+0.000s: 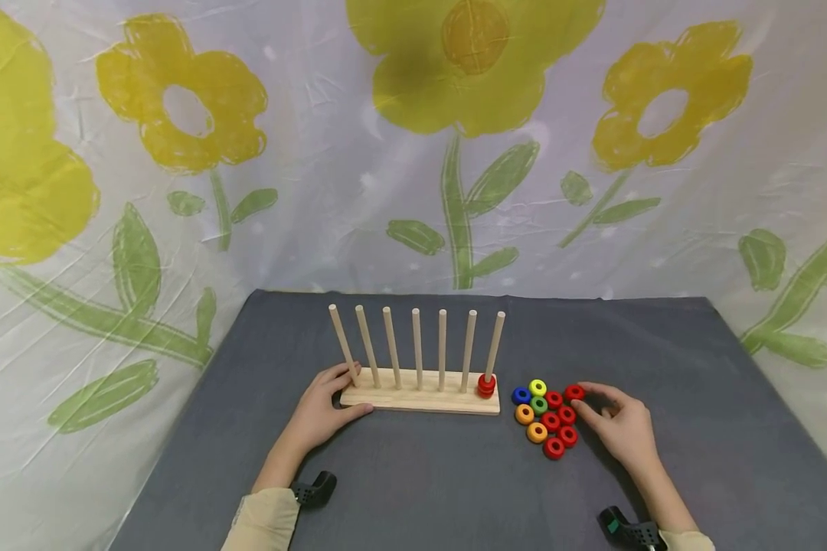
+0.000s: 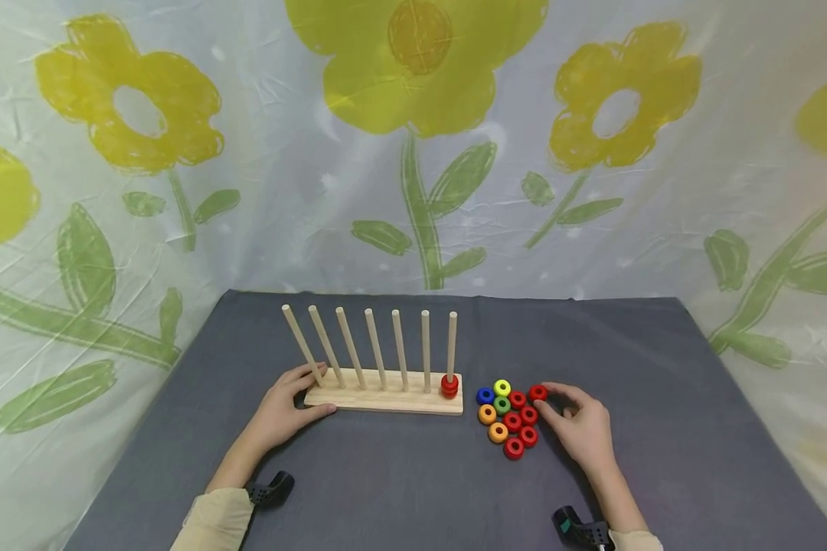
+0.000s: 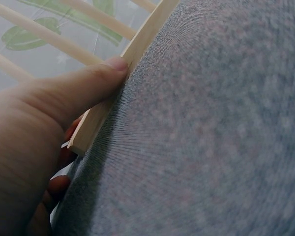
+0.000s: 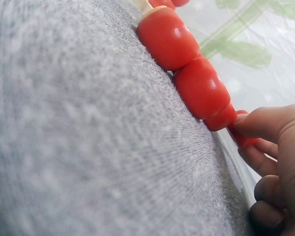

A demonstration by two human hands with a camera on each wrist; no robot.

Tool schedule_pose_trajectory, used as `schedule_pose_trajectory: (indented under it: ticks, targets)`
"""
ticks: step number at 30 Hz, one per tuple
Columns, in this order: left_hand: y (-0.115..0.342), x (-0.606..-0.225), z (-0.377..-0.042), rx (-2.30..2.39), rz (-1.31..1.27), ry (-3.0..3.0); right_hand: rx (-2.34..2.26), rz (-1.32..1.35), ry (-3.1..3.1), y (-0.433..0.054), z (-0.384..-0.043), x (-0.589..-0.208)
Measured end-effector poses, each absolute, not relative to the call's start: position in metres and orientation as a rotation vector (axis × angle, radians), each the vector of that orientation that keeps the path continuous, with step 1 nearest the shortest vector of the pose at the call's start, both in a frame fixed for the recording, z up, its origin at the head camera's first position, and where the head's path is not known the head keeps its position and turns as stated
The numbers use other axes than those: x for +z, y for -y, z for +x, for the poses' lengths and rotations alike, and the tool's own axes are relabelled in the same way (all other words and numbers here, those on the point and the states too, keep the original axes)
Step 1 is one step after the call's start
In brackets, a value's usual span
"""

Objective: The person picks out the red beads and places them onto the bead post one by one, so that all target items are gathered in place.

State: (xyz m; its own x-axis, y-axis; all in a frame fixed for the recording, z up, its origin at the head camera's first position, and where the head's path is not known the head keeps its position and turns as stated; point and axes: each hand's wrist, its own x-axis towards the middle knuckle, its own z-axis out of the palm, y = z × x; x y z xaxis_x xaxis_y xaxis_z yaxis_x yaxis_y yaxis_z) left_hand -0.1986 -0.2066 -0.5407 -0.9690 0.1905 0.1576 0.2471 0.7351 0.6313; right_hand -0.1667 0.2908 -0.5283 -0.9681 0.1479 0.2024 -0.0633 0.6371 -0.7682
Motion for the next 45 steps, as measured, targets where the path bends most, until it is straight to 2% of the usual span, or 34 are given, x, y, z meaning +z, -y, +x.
schedule_pose_trajectory:
  ticks: [28, 45]
  targets:
    - [0.206, -0.54, -0.2, -1.038, -0.367, 2.851, 1.275, -0.067, 2.605, -0.291, -0.166, -0.525]
    - [0.206, -0.541, -0.199, -1.047, -0.364, 2.851, 1.351, -0.058, 2.577, -0.284, -0.162, -0.51]
